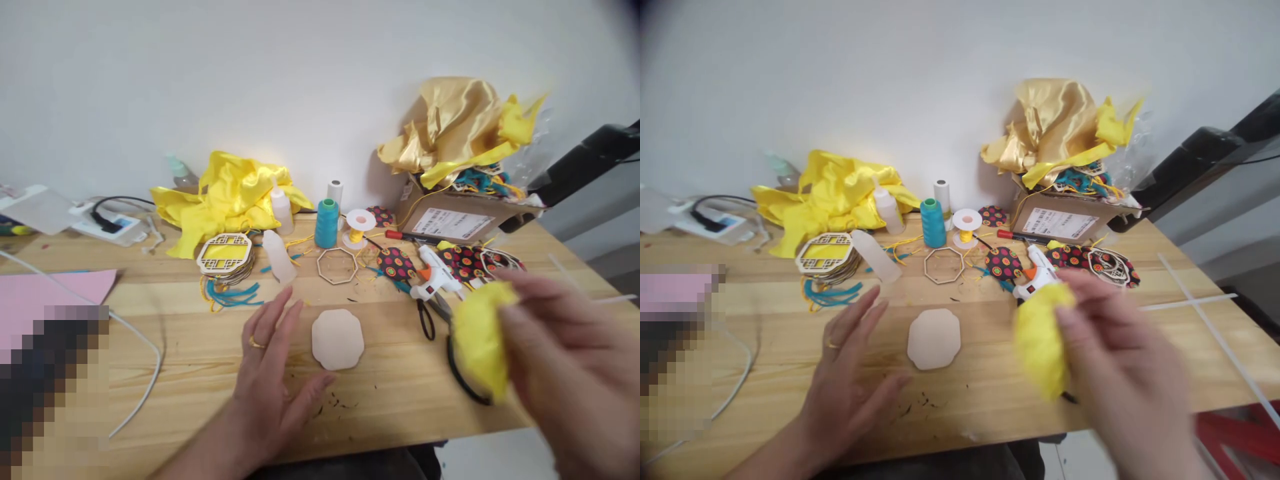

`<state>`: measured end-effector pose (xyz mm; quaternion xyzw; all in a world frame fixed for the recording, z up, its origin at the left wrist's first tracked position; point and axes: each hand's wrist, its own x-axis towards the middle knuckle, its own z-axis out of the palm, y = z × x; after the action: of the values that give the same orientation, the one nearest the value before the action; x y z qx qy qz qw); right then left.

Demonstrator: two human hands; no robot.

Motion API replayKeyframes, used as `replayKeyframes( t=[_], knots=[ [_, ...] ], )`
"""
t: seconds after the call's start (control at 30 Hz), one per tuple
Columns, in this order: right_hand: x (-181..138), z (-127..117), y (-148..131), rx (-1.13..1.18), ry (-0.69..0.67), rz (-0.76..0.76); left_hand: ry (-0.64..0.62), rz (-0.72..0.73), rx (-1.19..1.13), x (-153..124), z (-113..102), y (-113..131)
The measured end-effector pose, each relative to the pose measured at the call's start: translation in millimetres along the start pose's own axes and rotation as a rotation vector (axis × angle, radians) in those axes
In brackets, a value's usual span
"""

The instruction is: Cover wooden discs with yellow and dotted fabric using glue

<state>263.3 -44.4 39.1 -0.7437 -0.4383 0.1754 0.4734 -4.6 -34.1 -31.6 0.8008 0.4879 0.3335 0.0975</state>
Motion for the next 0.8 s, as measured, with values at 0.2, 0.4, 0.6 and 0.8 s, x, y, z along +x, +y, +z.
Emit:
replayKeyframes(
  t=[0.2, 0.4, 0.6, 0.8],
  knots=[
    [-47.3, 73.8, -16.5, 0.557, -0.663, 0.134, -0.249, -0.395, -0.658, 0.8, -13.7, 13.9],
    [-50.3, 91.8, -7.5, 0.561, -0.734, 0.166, -0.319, -0.659, -0.86, 16.1, -5.5, 19.8],
    [-39.5, 89.8, -4.2, 0.695, -0.891, 0.332, -0.206, -0.799, -1.132, 26.7, 2.8, 11.8],
    [-30.9, 90.1, -0.8, 0.671, -0.969, 0.492, -0.249, -0.876, -1.19, 20.4, 10.3, 7.1]
  ],
)
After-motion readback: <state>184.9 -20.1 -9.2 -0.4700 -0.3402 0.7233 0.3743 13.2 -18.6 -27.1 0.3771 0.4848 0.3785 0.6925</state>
